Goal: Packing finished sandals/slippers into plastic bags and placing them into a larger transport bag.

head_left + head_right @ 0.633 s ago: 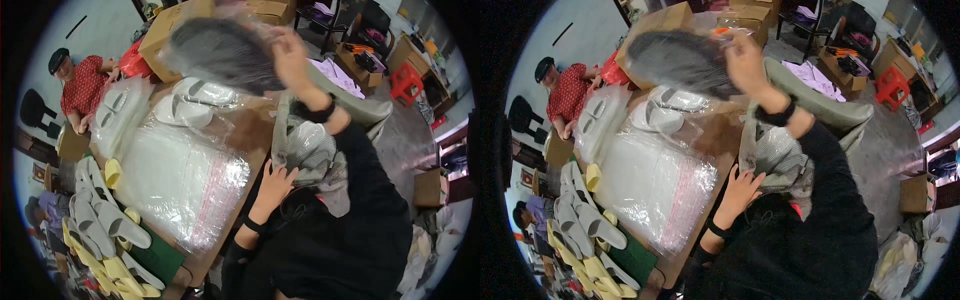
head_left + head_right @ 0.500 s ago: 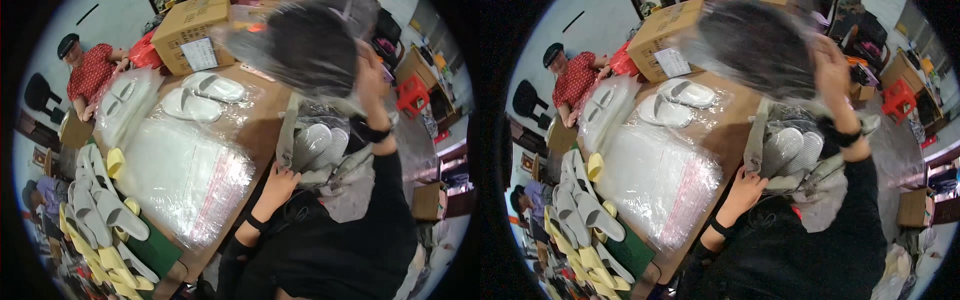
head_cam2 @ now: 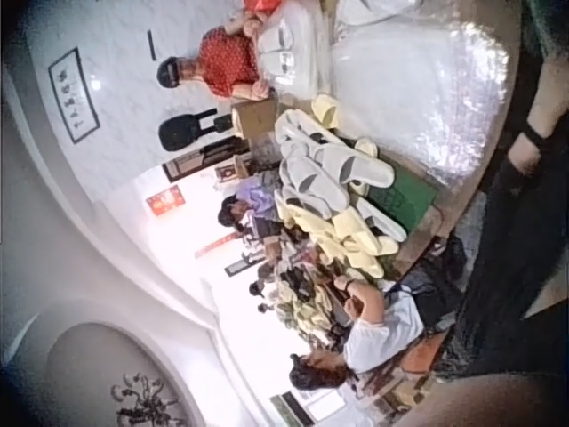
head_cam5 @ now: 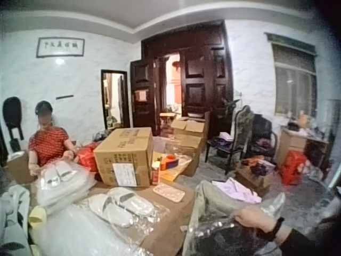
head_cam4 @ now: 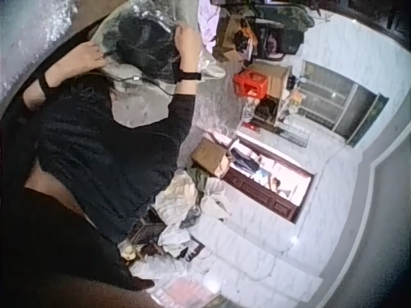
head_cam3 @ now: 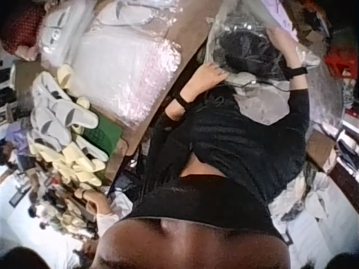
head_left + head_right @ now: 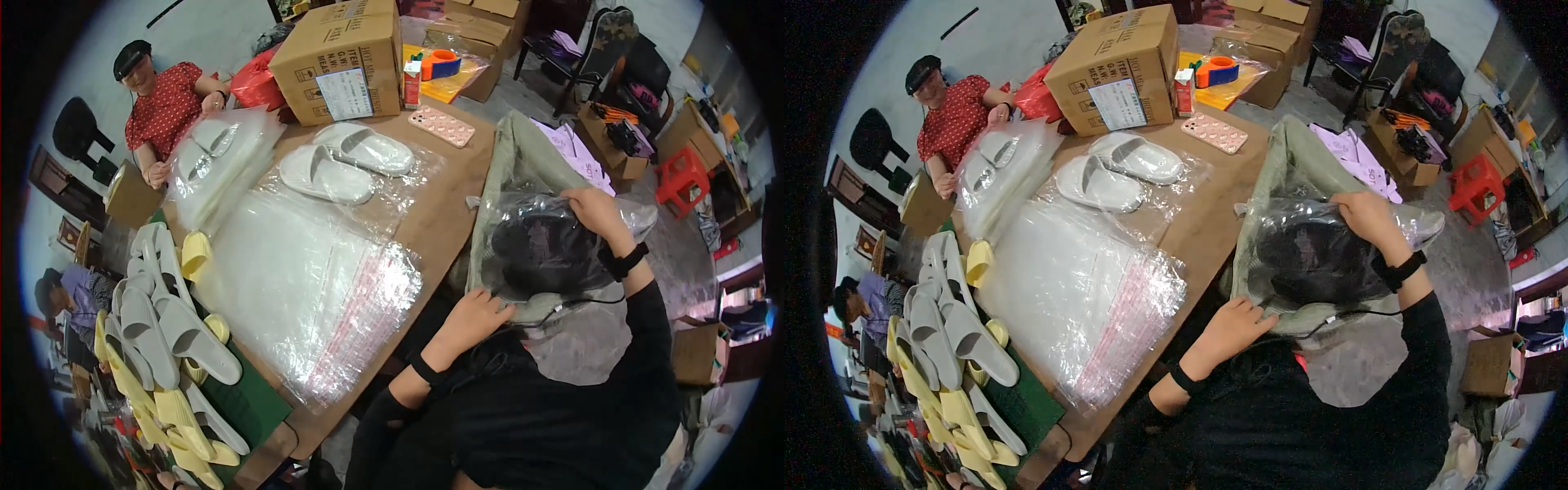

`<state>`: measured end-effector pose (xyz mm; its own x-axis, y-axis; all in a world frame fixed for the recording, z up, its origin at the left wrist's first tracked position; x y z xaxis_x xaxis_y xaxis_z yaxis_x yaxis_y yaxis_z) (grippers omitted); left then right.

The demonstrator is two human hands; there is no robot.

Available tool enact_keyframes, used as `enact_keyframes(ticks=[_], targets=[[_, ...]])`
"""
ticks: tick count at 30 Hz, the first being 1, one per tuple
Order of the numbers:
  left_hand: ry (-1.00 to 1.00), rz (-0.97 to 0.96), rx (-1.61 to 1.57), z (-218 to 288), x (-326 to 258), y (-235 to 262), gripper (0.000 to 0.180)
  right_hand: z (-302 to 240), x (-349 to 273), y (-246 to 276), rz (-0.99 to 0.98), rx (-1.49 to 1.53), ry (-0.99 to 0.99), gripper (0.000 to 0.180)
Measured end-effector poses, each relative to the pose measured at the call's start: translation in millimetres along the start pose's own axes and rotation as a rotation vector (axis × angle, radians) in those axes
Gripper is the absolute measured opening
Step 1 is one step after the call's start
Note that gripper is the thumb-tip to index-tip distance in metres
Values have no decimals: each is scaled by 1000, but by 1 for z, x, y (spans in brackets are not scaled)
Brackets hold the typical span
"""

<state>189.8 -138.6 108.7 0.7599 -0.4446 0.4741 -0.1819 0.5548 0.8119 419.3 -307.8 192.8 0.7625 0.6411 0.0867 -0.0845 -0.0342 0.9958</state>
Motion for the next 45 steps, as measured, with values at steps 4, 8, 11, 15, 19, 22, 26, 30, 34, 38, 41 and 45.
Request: enact_keyframes(ticks=[4, 8, 11, 15, 19, 22, 26, 30, 34, 38, 41, 45], targets=[[27, 13, 3, -4, 5, 4, 23, -35, 3, -50, -201, -90, 322, 20], [39, 24, 18, -4, 0, 2, 23, -80, -20, -99, -426, -181, 482, 19], [39, 32, 16, -3, 0, 4, 23, -79, -20, -115, -557, -242, 545, 18], [59, -3, 51, -3, -4, 2, 26, -70, -45, -150, -791, -479, 754, 15], [90, 27, -20, -5, -8, 1, 30, -81, -30, -148, -945, -520, 906, 18], [98, 32, -17, -7, -5, -3, 31, -141, 50, -150, -1090, -149, 1067, 23], [159, -7, -37, -15, -11, -10, 30, -258, 151, -5, -319, 358, 720, 43], [269, 71, 56, -12, -8, 7, 53, -290, 202, -51, 152, -75, 555, 76], [397, -61, 148, -18, -35, -19, 75, -303, 209, -116, -83, 12, 383, 96], [372, -31, 76, -22, -45, -8, 54, -298, 199, -112, 86, -37, 530, 58], [346, 51, -45, -28, -37, -6, 40, -286, 207, -99, 189, 2, 640, 22], [388, 100, -127, -35, -36, 1, 34, -262, 208, -26, 535, 332, 477, 20]])
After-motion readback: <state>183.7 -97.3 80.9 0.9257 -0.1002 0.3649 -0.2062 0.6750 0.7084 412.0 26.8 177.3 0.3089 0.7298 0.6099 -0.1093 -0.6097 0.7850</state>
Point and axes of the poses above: each hand's wrist, its own x-axis towards the middle knuckle, its own y-axis out of the back of the hand, z = x × y, the point moved 4 cm from there along x, towards the middle knuckle, and after that the axes turned 7 degrees about -x, right-handed, at the moved point
